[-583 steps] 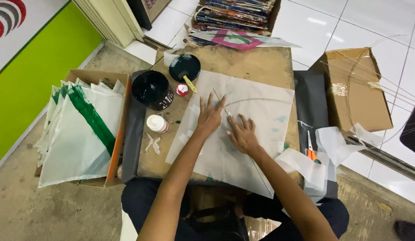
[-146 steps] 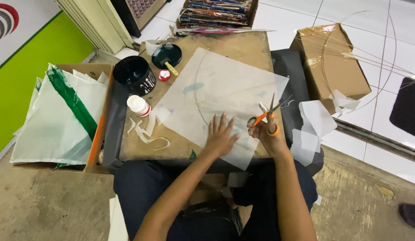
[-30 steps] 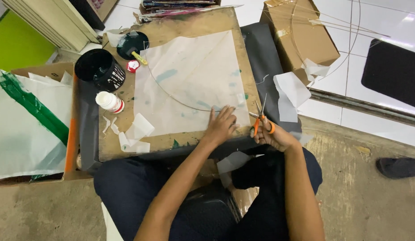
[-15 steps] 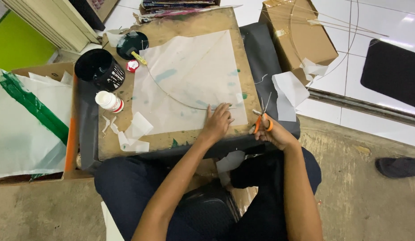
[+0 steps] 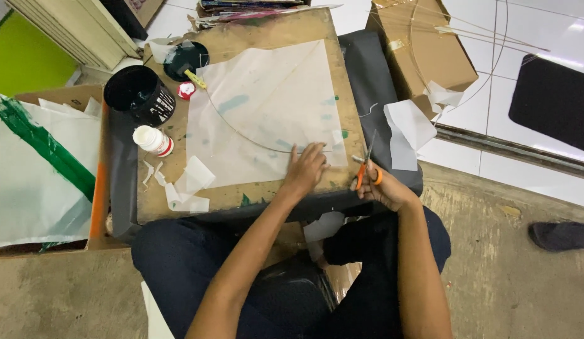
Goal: Cutting excess paper from the edges of a kite frame using scissors.
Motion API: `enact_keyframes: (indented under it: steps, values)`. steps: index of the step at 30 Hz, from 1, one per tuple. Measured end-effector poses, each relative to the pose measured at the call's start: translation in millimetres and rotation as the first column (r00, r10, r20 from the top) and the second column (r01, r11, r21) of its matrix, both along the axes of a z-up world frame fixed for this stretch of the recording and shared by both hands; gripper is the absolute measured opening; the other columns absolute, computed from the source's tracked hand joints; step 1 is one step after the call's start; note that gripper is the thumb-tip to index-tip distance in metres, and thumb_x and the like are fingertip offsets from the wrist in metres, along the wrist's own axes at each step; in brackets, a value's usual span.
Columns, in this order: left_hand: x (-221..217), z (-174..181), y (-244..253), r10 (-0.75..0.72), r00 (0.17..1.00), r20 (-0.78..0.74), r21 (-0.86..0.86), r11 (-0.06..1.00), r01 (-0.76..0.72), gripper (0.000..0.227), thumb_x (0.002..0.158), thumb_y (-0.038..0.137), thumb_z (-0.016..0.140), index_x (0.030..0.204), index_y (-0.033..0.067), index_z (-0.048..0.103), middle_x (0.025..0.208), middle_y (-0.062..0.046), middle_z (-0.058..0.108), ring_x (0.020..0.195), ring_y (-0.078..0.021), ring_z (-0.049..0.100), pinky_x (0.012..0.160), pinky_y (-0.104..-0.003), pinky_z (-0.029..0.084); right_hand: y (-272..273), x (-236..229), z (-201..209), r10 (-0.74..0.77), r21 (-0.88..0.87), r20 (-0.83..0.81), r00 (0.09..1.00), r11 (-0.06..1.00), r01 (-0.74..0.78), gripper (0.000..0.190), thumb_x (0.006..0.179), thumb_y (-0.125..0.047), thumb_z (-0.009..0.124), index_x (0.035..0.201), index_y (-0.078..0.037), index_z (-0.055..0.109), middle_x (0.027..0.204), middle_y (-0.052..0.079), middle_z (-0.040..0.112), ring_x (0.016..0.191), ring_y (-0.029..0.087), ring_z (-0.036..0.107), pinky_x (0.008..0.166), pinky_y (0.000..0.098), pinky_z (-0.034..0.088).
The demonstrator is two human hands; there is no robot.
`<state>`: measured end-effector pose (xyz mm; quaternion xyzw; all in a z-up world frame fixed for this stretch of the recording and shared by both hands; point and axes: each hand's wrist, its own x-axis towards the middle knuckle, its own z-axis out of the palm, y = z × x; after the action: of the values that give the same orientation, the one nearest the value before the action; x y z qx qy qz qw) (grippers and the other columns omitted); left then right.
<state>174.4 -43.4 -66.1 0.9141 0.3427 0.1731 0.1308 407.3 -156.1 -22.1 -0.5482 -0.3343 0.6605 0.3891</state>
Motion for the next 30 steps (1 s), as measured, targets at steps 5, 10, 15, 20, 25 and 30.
enact_keyframes:
  steps: [5, 10, 15, 20, 25, 30]
  values:
    - [-2.3, -3.4, 6.9, 0.059, 0.994, 0.088, -0.090, 0.995, -0.051, 0.023, 0.108, 0.032, 0.048, 0.106, 0.0112, 0.058, 0.148, -0.011, 0.050, 0.141, -0.0330, 0.045, 0.114, -0.075, 0.022, -9.6, 3.1, -1.9, 0.174, -0.101, 0.004, 0.985, 0.980, -0.173, 0.089, 0.087, -0.081, 0.043, 0.133, -0.005, 0.053, 0.088, 0.015, 0.067, 0.070, 0.023, 0.063, 0.059, 0.0318, 0.047]
    - [-5.7, 4.3, 4.9, 0.068, 0.991, 0.117, -0.192, 0.980, -0.044, 0.023, 0.107, 0.035, 0.051, 0.108, 0.0125, 0.057, 0.147, -0.011, 0.051, 0.141, -0.0331, 0.045, 0.115, -0.076, 0.020, -10.4, 12.2, -38.1, 0.262, -0.136, -0.019, 0.965, 0.955, -0.262, 0.090, 0.087, -0.076, 0.048, 0.142, -0.005, 0.046, 0.089, 0.018, 0.070, 0.068, 0.023, 0.064, 0.055, 0.0305, 0.048]
    - [-6.6, -1.1, -4.8, -0.084, 0.994, 0.071, -0.107, 0.990, 0.091, 0.047, 0.088, 0.042, 0.076, 0.122, 0.0194, 0.054, 0.149, -0.008, 0.050, 0.146, -0.0306, 0.040, 0.117, -0.078, 0.015, -12.1, 13.9, -52.2, 0.259, -0.081, 0.011, 0.966, 0.963, -0.257, 0.087, 0.094, -0.067, 0.049, 0.153, -0.005, 0.033, 0.090, 0.021, 0.068, 0.067, 0.025, 0.060, 0.054, 0.0326, 0.045]
    - [-3.2, -13.1, -6.2, -0.047, 0.983, 0.175, 0.019, 0.999, 0.045, 0.020, 0.099, 0.025, 0.065, 0.116, 0.0166, 0.059, 0.141, -0.008, 0.057, 0.137, -0.0276, 0.051, 0.116, -0.072, 0.021, -18.4, -8.8, -7.0, 0.193, -0.141, 0.070, 0.979, 0.973, -0.182, 0.087, 0.093, -0.063, 0.055, 0.154, -0.003, 0.037, 0.077, 0.018, 0.059, 0.060, 0.024, 0.051, 0.050, 0.0316, 0.039]
    - [0.0, -18.8, -6.6, -0.073, 0.979, 0.191, 0.149, 0.988, 0.045, 0.024, 0.098, 0.026, 0.066, 0.120, 0.0168, 0.062, 0.139, -0.007, 0.059, 0.135, -0.0263, 0.054, 0.117, -0.070, 0.022, -21.6, -20.3, -14.2, 0.143, -0.143, 0.103, 0.984, 0.981, -0.128, 0.087, 0.091, -0.065, 0.060, 0.151, -0.004, 0.043, 0.071, 0.016, 0.052, 0.056, 0.025, 0.049, 0.047, 0.0305, 0.038]
    - [2.1, -27.5, -14.5, -0.138, 0.975, 0.171, 0.207, 0.973, 0.102, 0.014, 0.100, 0.028, 0.063, 0.110, 0.0177, 0.066, 0.139, -0.005, 0.060, 0.132, -0.0261, 0.056, 0.115, -0.070, 0.029, -32.8, -38.7, 2.5, 0.071, -0.143, 0.175, 0.982, 0.989, -0.046, 0.065, 0.092, -0.051, 0.066, 0.131, 0.001, 0.060, 0.063, 0.022, 0.059, 0.047, 0.020, 0.047, 0.041, 0.0270, 0.031]
